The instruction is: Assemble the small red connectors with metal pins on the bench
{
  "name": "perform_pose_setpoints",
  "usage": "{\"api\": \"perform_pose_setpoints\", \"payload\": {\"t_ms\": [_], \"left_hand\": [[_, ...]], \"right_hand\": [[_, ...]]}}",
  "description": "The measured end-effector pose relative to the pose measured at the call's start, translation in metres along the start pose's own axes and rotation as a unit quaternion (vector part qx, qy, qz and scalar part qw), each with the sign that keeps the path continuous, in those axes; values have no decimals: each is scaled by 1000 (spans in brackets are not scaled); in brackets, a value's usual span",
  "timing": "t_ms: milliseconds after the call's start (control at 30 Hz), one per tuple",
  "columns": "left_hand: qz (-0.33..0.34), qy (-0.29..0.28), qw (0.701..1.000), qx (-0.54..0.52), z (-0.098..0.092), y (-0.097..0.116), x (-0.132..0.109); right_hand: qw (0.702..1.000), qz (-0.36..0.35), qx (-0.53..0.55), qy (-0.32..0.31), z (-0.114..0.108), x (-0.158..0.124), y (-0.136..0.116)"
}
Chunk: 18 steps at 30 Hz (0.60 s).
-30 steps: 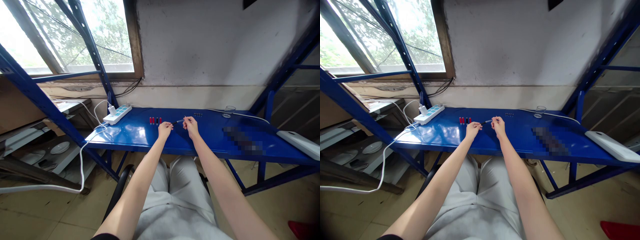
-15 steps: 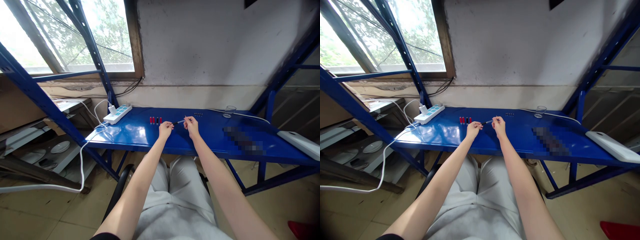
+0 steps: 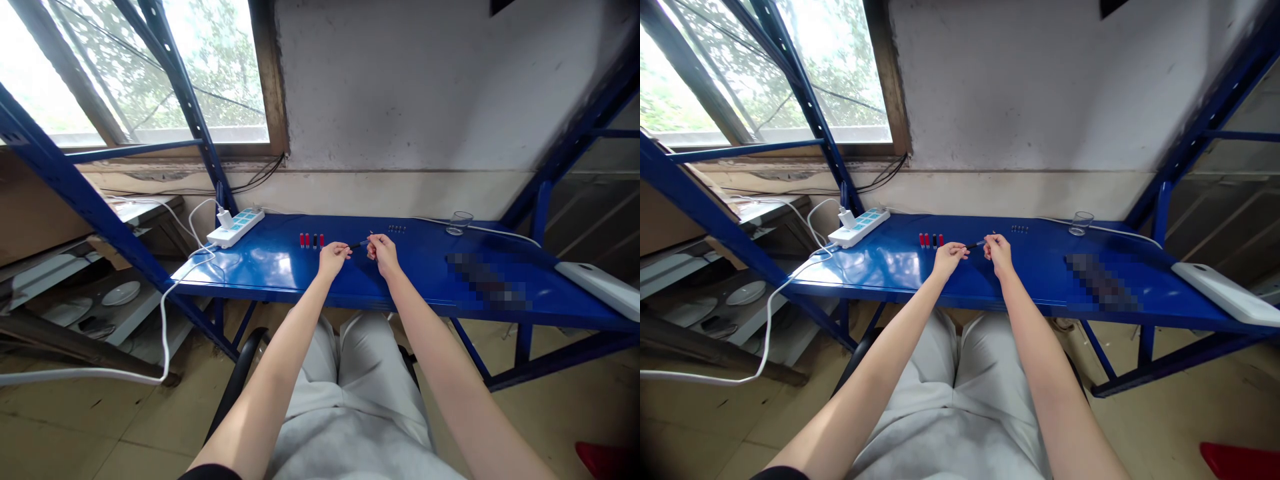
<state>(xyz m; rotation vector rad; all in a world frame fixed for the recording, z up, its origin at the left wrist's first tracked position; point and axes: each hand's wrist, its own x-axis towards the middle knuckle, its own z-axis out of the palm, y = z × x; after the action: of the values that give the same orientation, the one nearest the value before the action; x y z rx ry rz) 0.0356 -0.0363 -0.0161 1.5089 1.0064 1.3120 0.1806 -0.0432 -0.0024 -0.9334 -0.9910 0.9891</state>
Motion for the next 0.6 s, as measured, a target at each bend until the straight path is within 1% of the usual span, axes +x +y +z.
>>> {"api": "perform_pose_setpoints", "payload": {"t_ms": [133,267,500,600], "left_hand": [[5,-22,1000,-13,1,2,-1],[8,-26,999,-43,1,2,-1],[14,-30,997,-64,1,3,-1],[28,-6,998,-61,2,3,0]], "right_hand": [[997,49,3,-56,1,0,2],[993,67,19,-96,1,-1,3],[991,66,20,-116,-1,-1,4],[992,54,-3,-112,0,-1,5]]}}
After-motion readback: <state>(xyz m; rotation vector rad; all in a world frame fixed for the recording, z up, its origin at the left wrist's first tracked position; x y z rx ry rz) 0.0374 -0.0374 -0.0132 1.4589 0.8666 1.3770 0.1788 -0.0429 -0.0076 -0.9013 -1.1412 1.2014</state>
